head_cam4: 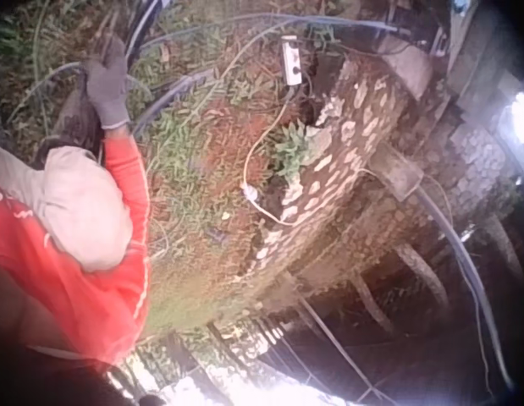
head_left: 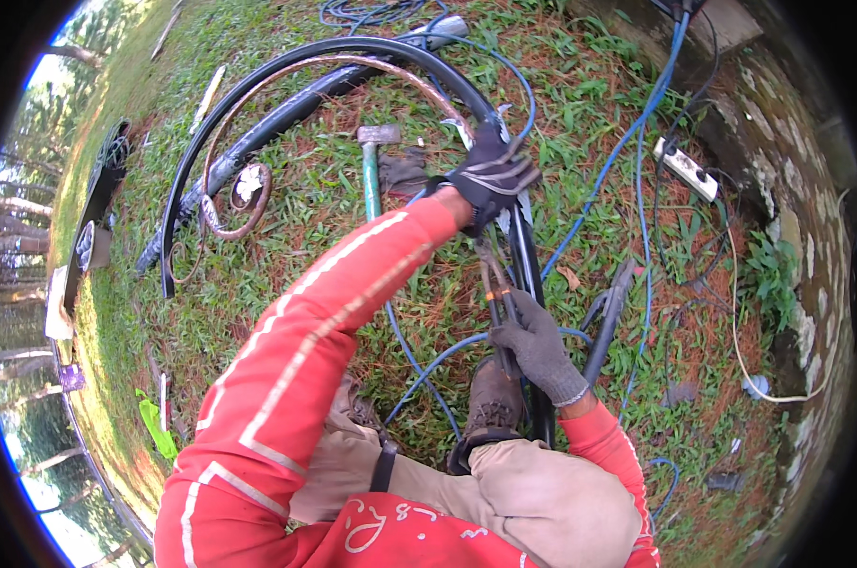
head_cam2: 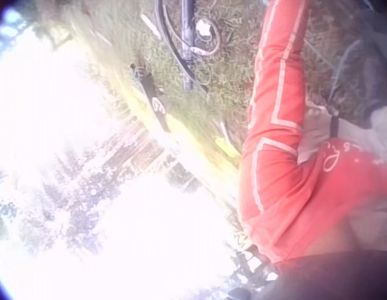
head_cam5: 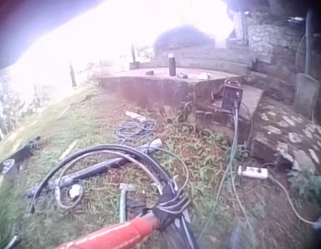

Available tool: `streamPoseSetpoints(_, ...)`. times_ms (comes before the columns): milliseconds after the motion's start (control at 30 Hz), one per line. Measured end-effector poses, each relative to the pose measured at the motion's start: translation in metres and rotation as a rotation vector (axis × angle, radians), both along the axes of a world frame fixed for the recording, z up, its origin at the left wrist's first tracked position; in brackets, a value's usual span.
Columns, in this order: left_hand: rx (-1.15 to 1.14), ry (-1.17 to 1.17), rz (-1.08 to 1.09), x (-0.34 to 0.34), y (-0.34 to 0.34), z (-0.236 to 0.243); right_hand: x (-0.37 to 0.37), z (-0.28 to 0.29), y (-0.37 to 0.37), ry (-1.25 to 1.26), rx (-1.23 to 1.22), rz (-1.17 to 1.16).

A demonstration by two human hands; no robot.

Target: The person welds metal pipes and components outdoors on the grass. The person uses a welding tool to join sections of pipe, then manipulates a round metal component using pliers and a hammer.

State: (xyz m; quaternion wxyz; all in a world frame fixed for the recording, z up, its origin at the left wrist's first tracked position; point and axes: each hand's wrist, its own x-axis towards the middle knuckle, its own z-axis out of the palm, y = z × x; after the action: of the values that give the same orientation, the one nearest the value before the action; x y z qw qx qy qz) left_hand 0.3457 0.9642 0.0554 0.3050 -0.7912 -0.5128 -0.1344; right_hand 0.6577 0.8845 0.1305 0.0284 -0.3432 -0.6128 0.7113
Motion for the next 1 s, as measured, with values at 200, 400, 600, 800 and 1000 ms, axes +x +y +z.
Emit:
streamPoseSetpoints(200, -0.471, -0.675, 0.126, 0.020, -0.069, 0.103, 0.023, -0.003, 0.005, 0.181, 0.272, -0.286)
streamPoseSetpoints(400, -1.101, -2.055, 0.282, 0.074, -0.153, 0.115, -0.021, 0.030, 0.000, 0.231, 0.418, -0.165)
streamPoseSetpoints(600, -1.060, -2.596, 0.426, 0.087, -0.168, 0.071, -0.013, 0.028, -0.007, 0.129, 0.348, 0.165)
streamPoseSetpoints(800, -1.179, -2.151, 0.612, 0.033, -0.207, 0.066, 0.040, -0.008, 0.027, 0.105, 0.292, -0.309)
streamPoseSetpoints(1000, -1.033, -1.809, 0.978, -0.012, -0.246, 0.042, 0.161, -0.089, 0.088, -0.599, 1.466, -0.366)
